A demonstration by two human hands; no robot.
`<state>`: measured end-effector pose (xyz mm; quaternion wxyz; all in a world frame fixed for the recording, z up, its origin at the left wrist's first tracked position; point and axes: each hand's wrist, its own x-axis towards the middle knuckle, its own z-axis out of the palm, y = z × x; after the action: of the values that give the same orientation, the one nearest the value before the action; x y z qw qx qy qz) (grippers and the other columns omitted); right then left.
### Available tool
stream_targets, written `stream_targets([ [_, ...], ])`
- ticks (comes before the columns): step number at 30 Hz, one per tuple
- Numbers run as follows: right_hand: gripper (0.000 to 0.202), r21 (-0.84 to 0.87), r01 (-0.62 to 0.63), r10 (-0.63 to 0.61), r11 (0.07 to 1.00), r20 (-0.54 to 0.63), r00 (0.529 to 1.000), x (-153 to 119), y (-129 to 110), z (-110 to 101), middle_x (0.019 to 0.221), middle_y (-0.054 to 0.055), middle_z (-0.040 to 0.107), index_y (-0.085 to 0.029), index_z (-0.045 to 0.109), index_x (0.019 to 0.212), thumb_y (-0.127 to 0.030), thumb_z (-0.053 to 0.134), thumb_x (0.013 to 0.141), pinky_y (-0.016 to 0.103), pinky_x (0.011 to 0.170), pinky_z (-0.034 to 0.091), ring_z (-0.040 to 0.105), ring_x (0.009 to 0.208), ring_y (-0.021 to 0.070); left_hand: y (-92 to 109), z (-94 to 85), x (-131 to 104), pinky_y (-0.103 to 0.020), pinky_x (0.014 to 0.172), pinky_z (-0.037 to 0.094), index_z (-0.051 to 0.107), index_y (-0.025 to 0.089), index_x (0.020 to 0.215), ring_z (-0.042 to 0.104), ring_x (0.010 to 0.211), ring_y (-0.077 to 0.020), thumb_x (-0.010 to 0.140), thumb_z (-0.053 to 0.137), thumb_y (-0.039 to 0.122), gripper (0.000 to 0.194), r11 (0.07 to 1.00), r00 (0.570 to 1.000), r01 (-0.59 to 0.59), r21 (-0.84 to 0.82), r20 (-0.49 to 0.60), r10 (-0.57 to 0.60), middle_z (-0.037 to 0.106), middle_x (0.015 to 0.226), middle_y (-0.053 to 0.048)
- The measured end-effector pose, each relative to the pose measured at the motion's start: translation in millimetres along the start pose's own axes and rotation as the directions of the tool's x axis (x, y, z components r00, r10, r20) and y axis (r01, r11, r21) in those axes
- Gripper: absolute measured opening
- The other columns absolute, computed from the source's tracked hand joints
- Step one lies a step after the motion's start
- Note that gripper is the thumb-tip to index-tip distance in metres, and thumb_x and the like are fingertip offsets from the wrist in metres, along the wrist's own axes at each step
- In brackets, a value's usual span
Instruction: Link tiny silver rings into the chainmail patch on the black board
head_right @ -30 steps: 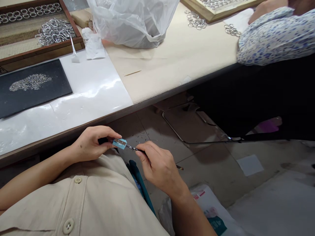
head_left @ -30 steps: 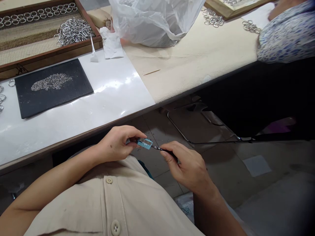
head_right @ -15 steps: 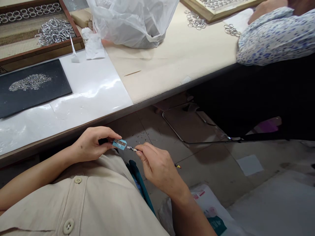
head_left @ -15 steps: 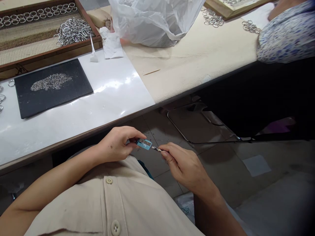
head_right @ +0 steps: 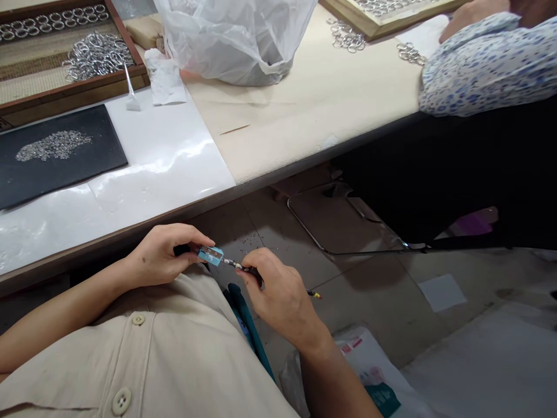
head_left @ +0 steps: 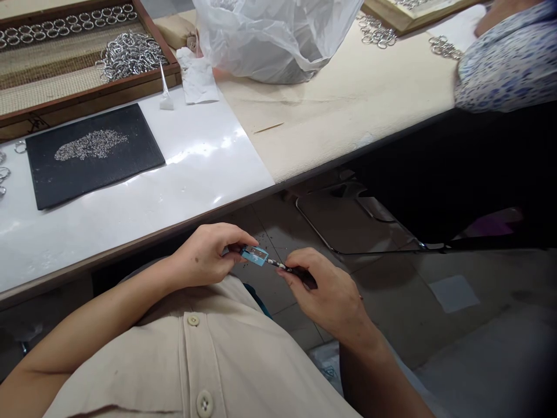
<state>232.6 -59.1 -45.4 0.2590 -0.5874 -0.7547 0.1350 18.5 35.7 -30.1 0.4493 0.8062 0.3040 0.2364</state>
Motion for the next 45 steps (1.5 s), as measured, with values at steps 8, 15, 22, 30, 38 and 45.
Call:
stream_targets([
  [8, 0.006, 0.007, 0.056, -0.056, 0.998, 0.002, 0.998, 2, -3, -1, 0.074, 0.001, 0.061, -0.02, 0.05, 0.085, -0.015, 0.052, 0.087, 0.022, 0.051, 0.043, 0.059, 0.061, 0.0118, -1, 0.3, -1, -0.022, 0.066, 0.051, 0.067, 0.016, 0.095, 0.062, 0.07, -0.0116, 0.071, 0.055, -0.001, 0.031, 1.0, 1.0, 0.003, -0.008, 0.004, -0.003, 0.069, 0.082, -0.002],
  [15, 0.004, -0.002, 0.036, -0.036, 0.999, 0.05, 0.998, 3, -7, -4, 0.07, 0.0, 0.06, -0.019, 0.051, 0.085, -0.018, 0.05, 0.089, 0.023, 0.049, 0.041, 0.055, 0.054, 0.0105, -1, -0.2, 0, -0.021, 0.067, 0.05, 0.067, 0.015, 0.095, 0.061, 0.071, -0.0112, 0.071, 0.056, -0.002, 0.031, 1.0, 1.0, 0.003, -0.007, 0.018, -0.003, 0.069, 0.082, -0.002],
  [22, 0.011, 0.002, 0.061, -0.061, 0.998, 0.086, 0.994, 5, -8, -5, 0.066, 0.001, 0.058, -0.016, 0.054, 0.086, -0.016, 0.045, 0.091, 0.023, 0.049, 0.039, 0.054, 0.054, 0.0111, -1, -1.0, -1, -0.022, 0.068, 0.05, 0.067, 0.014, 0.096, 0.061, 0.072, -0.0116, 0.071, 0.056, -0.002, 0.031, 1.0, 1.0, 0.0, -0.008, 0.029, 0.0, 0.069, 0.082, -0.002],
  [30, 0.018, 0.01, 0.067, -0.068, 0.998, 0.129, 0.989, 5, -7, -7, 0.065, 0.001, 0.059, -0.015, 0.057, 0.087, -0.015, 0.039, 0.093, 0.024, 0.049, 0.04, 0.056, 0.054, 0.0125, -2, 0.1, -1, -0.022, 0.068, 0.051, 0.068, 0.013, 0.095, 0.062, 0.072, -0.012, 0.071, 0.056, -0.001, 0.031, 1.0, 1.0, 0.006, -0.008, 0.029, -0.005, 0.07, 0.084, -0.004],
  [38, 0.006, 0.001, -0.024, 0.024, 1.0, 0.086, 0.996, 1, -5, -1, 0.074, 0.002, 0.068, -0.02, 0.055, 0.092, -0.024, 0.052, 0.089, 0.025, 0.052, 0.046, 0.064, 0.058, 0.0145, -2, 0.2, -2, -0.022, 0.068, 0.05, 0.068, 0.014, 0.095, 0.061, 0.072, -0.0116, 0.07, 0.055, -0.003, 0.033, 1.0, 0.999, 0.01, 0.003, 0.033, -0.01, 0.069, 0.083, -0.002],
  [45, 0.011, -0.031, -0.027, 0.031, 0.999, 0.138, 0.99, -2, 2, -9, 0.067, 0.0, 0.066, -0.02, 0.056, 0.087, -0.024, 0.046, 0.091, 0.024, 0.049, 0.043, 0.06, 0.051, 0.0129, -1, 0.2, -1, -0.021, 0.068, 0.05, 0.068, 0.016, 0.094, 0.062, 0.071, -0.0115, 0.069, 0.056, -0.002, 0.033, 0.998, 0.997, 0.065, -0.01, 0.046, -0.065, 0.069, 0.082, -0.001],
])
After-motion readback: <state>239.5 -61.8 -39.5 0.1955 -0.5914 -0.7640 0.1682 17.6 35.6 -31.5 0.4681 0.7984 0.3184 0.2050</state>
